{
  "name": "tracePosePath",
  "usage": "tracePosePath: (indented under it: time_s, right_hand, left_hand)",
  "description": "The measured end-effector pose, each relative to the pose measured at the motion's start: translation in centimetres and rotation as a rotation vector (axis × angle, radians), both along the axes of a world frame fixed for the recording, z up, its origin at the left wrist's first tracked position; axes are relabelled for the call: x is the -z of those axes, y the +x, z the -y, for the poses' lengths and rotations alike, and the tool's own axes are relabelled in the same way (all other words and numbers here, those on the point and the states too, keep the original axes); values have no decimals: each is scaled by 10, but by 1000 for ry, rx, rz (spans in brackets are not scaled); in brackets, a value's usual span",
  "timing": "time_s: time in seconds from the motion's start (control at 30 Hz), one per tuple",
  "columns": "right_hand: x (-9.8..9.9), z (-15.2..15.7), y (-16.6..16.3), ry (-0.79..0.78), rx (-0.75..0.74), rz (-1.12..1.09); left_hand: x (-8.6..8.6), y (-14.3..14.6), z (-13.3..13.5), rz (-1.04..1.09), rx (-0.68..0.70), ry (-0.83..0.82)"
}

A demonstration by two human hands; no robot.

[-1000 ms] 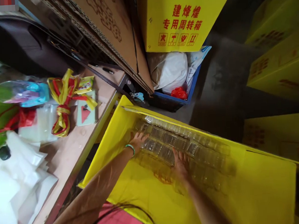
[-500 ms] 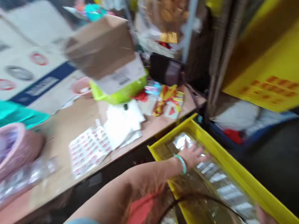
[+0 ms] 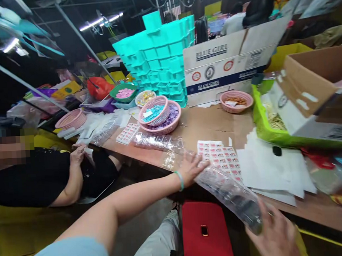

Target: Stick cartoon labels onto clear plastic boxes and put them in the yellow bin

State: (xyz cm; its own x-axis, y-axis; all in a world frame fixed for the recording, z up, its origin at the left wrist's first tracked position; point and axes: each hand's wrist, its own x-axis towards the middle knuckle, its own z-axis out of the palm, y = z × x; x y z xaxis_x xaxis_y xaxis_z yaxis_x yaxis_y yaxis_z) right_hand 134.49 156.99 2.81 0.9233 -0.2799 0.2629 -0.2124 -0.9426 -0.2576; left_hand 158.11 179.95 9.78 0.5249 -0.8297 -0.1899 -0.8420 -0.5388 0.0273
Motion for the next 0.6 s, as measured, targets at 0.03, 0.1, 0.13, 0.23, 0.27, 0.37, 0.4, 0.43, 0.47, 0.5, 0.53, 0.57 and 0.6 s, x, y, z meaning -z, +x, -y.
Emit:
tracePosePath:
  time_s: [0.03, 0.1, 0.13, 0.23, 0.27, 0.37, 0.4, 0.43, 0.47, 0.5, 0.53, 0.57, 0.6]
  right_hand:
    - [0, -30, 36, 12, -79, -35]
    - [6, -91, 104, 45, -211, -110]
    - [9, -121, 136, 64, -257, -152]
    - [22, -197, 213, 114, -331, -273]
    - [25, -217, 232, 126, -339, -302]
    - [33, -255, 270, 130, -340, -344]
    - [35, -261, 276, 118, -337, -347]
    - [36, -265, 281, 102, -339, -345]
    - [36, -267, 284, 84, -346, -341]
    - [36, -268, 285, 67, -357, -339]
    - [34, -267, 285, 53, -368, -343]
    - [32, -267, 284, 44, -378, -357]
    - [29, -267, 284, 40, -386, -380]
  left_hand:
    - [4, 17, -44, -33, -107, 42]
    - [12, 48, -126, -78, -300, 127]
    - [16, 62, -163, -89, -376, 161]
    - [28, 105, -249, -91, -513, 217]
    - [32, 119, -270, -91, -531, 221]
    - [44, 154, -311, -107, -537, 210]
    - [48, 162, -319, -118, -531, 206]
    - [52, 168, -325, -126, -521, 201]
    - [56, 171, -330, -129, -505, 194]
    - [59, 172, -333, -122, -488, 185]
    - [62, 172, -335, -107, -473, 175]
    - [65, 170, -337, -83, -463, 163]
    - [68, 167, -339, -55, -456, 147]
